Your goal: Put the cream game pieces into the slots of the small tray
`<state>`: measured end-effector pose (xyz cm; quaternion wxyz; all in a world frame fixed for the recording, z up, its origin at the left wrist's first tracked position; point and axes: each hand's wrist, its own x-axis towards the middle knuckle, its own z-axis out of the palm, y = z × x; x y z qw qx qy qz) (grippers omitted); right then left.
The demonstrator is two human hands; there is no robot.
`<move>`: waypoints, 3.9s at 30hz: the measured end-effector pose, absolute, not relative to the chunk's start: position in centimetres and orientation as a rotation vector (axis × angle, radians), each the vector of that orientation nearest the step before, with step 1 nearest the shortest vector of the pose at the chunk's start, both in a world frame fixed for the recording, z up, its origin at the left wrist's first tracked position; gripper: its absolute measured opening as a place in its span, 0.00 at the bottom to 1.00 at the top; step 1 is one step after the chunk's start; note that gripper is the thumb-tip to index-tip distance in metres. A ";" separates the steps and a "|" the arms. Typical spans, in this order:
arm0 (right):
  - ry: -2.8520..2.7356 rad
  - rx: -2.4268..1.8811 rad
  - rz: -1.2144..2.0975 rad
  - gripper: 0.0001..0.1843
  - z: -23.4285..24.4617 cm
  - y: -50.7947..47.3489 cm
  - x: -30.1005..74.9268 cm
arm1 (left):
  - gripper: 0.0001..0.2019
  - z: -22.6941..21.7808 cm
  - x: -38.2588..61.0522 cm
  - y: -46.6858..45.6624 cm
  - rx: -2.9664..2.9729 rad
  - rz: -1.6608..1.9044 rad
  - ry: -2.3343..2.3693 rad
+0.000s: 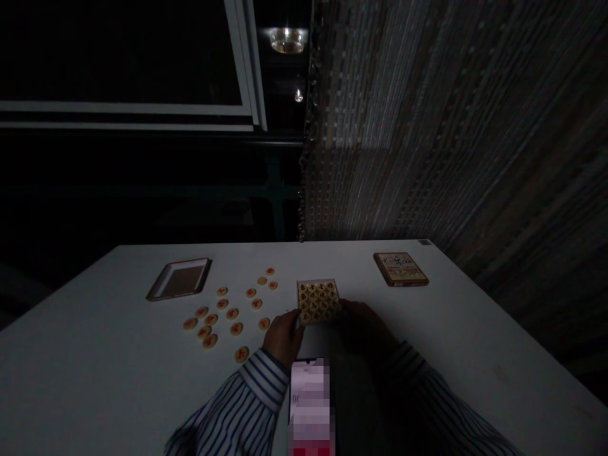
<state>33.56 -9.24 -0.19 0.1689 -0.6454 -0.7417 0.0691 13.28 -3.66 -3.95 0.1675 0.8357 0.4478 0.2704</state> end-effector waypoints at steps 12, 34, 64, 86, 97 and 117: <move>-1.906 -1.560 0.065 0.19 -1.3 -10.3 34.7 | 0.15 -1.4 10.4 -5.4 2.305 1.098 1.295; -1.959 -1.494 0.020 0.14 3.4 -8.8 32.1 | 0.14 -0.4 2.3 -6.1 2.215 1.167 1.501; -2.309 -1.320 0.109 0.12 3.1 -5.9 20.4 | 0.13 -5.3 2.0 -5.9 2.326 1.369 1.498; -2.455 -1.272 0.013 0.12 -1.1 -5.2 20.3 | 0.15 -6.6 1.5 -5.9 2.412 1.125 1.579; -2.466 -1.281 0.032 0.13 -0.8 -5.2 20.3 | 0.13 -6.2 1.5 -6.1 2.367 1.162 1.524; -2.432 -1.323 0.012 0.13 0.1 -5.1 20.2 | 0.12 -4.8 2.0 -6.3 2.267 1.399 1.507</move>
